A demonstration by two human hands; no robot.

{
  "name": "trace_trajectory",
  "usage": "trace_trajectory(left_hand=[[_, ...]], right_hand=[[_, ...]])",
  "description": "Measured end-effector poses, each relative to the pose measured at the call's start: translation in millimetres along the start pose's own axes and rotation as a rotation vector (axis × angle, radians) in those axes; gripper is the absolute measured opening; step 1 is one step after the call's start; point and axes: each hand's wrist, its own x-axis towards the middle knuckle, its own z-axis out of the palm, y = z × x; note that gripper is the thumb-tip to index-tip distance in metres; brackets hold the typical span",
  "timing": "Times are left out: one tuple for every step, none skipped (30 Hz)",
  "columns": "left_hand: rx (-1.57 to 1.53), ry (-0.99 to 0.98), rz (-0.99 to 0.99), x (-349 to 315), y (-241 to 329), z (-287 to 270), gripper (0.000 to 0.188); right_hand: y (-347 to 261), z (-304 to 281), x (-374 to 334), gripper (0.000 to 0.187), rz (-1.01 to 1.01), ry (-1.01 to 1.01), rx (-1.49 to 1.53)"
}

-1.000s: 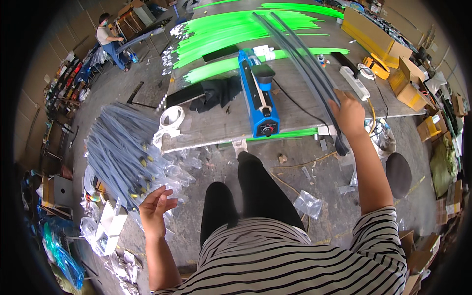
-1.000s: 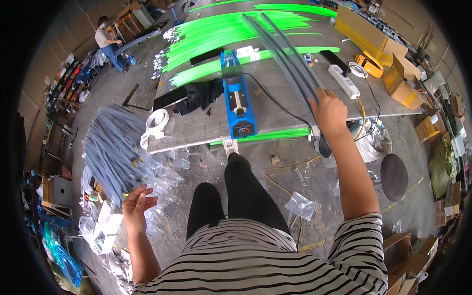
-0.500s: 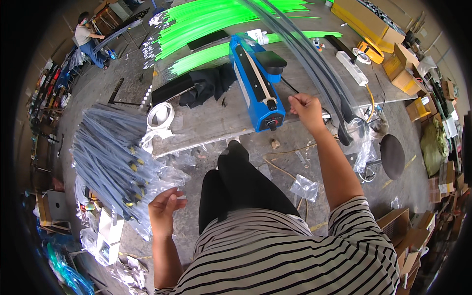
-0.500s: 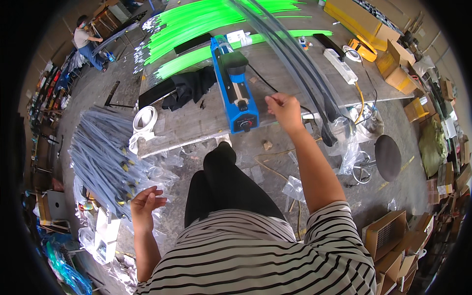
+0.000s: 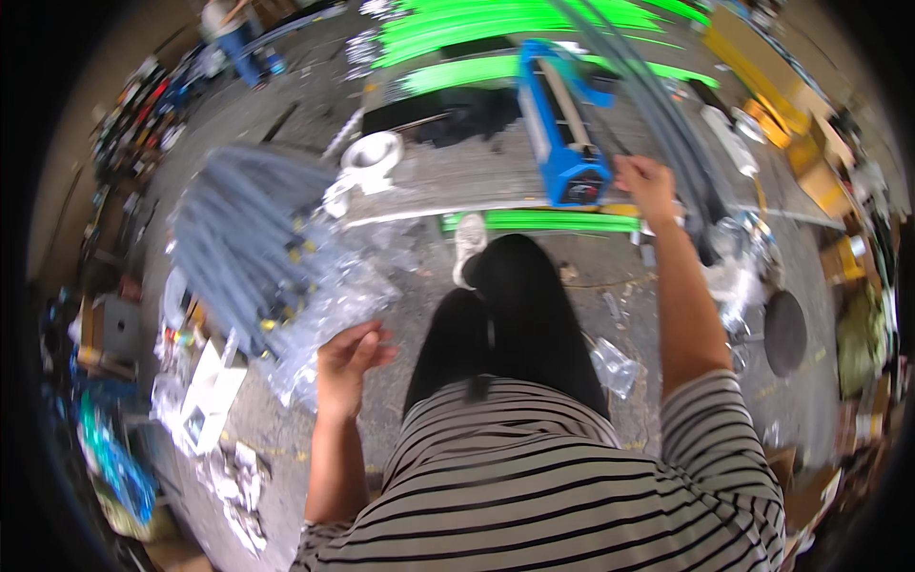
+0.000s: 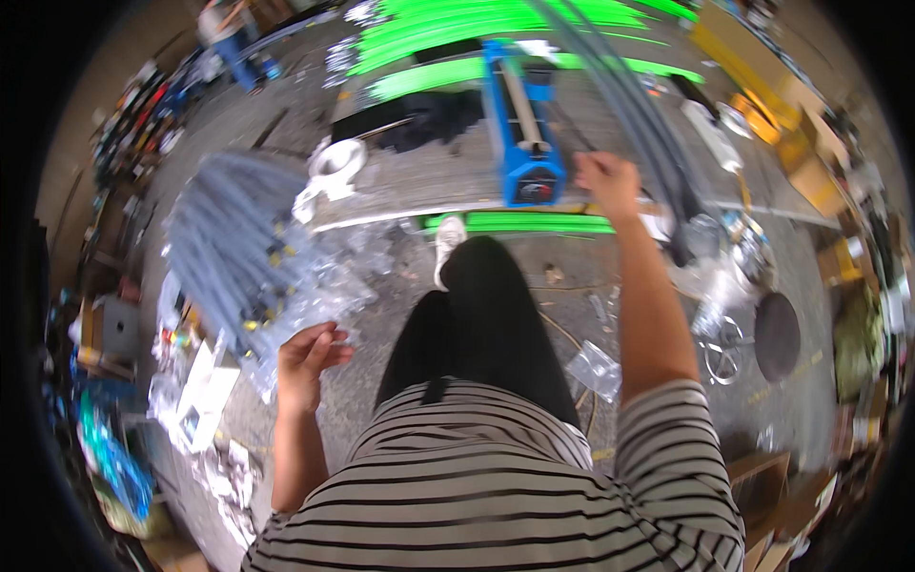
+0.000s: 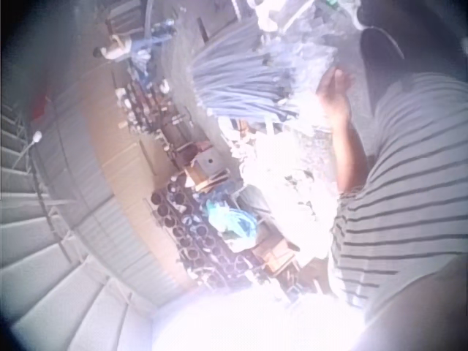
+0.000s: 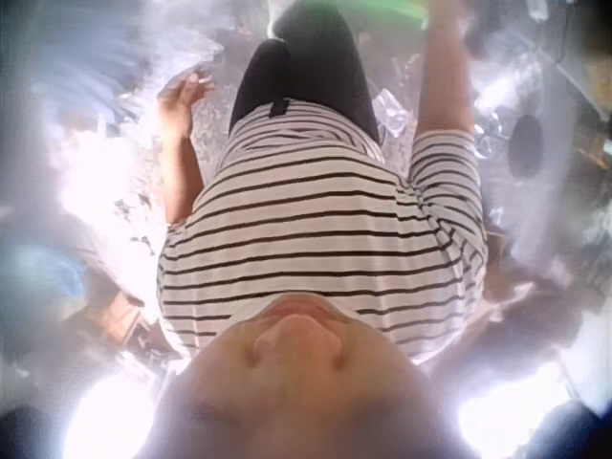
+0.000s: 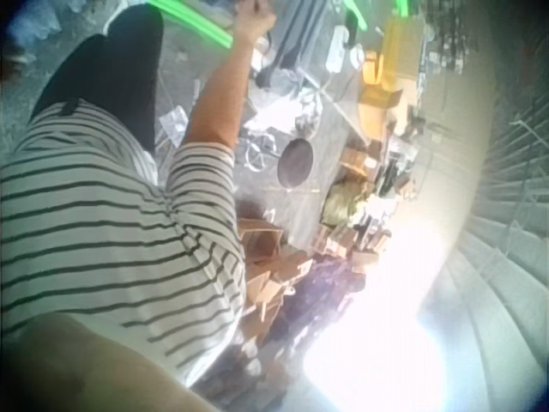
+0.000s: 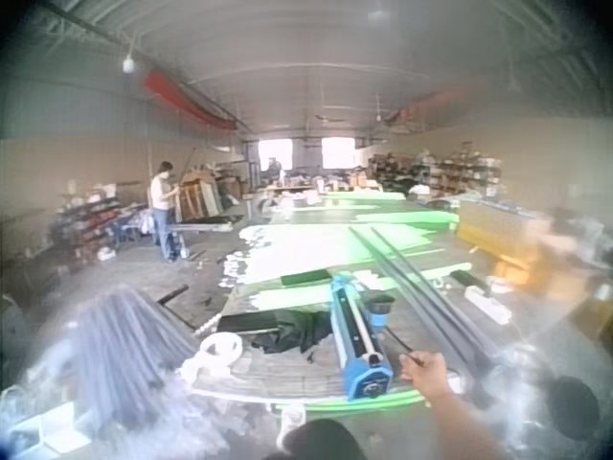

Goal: The person repeatedly picks up long, thin poles from a pile on a workbench and wraps them in clear plastic bags. They use a blue handheld heat-sealing tool to seal the bags around the poles. The wrapped poles are then placed back onto the workbench.

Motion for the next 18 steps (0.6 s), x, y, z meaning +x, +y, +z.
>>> trace_trajectory(left_hand=[[-0.016, 0.0, -0.007, 2.8, 3.5, -1.5, 0.031], [-0.034, -0.002, -0.014, 5.3, 6.6, -5.6, 0.031], [-0.034, 0.025, -0.025, 8.7, 7.4, -12.1, 0.029], [-0.038, 0.039, -0.035, 13.2, 8.1, -16.1, 0.028], [-0.043, 0.039, -0.049, 16.9, 7.7, -18.9, 0.026], [-0.038, 0.041, -0.052, 20.1, 7.6, -19.3, 0.026], [-0.032, 0.037, -0.054, 24.3, 8.0, -20.1, 0.026], [-0.025, 0.028, -0.057, 29.5, 9.2, -21.1, 0.026], [-0.007, 0.028, -0.052, 32.9, 12.1, -18.3, 0.026], [-0.012, 0.033, -0.058, 37.8, 7.1, -19.7, 0.027], [0.0, 0.042, -0.072, 42.4, 7.6, -17.4, 0.027], [0.006, 0.043, -0.071, 47.2, 5.9, -17.5, 0.027], [0.02, 0.041, -0.085, 49.7, 9.8, -14.9, 0.028], [0.014, 0.018, -0.079, 53.6, 10.8, -12.5, 0.028], [0.027, 0.003, -0.084, 56.8, 9.3, -12.8, 0.027], [0.043, -0.001, -0.09, 60.0, 8.0, -13.4, 0.026], [0.055, -0.013, -0.089, 64.6, 9.2, -11.8, 0.026], [0.068, -0.02, -0.093, 66.8, 10.1, -10.5, 0.026]], right_hand=[[1.1, -2.2, -1.1, 0.024, 0.013, -0.002, 0.048], [2.4, -5.2, -0.1, 0.024, 0.01, -0.035, 0.015], [-3.7, -4.0, -2.4, 0.024, 0.023, -0.025, -0.034], [-2.3, -3.9, -3.4, 0.024, 0.023, 0.0, -0.001], [-4.1, -5.8, -4.7, 0.024, 0.044, -0.008, 0.014], [-2.6, -9.0, -3.2, 0.024, 0.042, -0.001, 0.045], [-0.4, -8.9, -2.8, 0.024, 0.044, -0.007, 0.015], [1.8, -7.8, -3.2, 0.023, 0.048, -0.008, -0.016], [-3.0, -9.2, -3.9, 0.023, 0.022, -0.006, -0.041], [-9.3, -6.3, -6.3, 0.023, -0.002, 0.005, -0.076], [-9.0, -6.6, -5.6, 0.023, -0.002, 0.002, -0.064], [-7.8, -5.5, -5.4, 0.022, 0.005, -0.002, -0.044], [-10.4, -3.6, -6.1, 0.023, 0.028, -0.001, -0.007], [-12.6, -2.8, -8.3, 0.025, 0.05, -0.002, 0.036], [-14.7, -3.2, -13.0, 0.026, 0.072, 0.004, 0.072], [-16.2, -1.4, -18.1, 0.028, 0.093, 0.0, 0.115], [-18.9, 0.0, -23.0, 0.029, 0.113, -0.005, 0.159], [-23.9, 1.2, -32.3, 0.03, 0.183, -0.026, 0.199]])
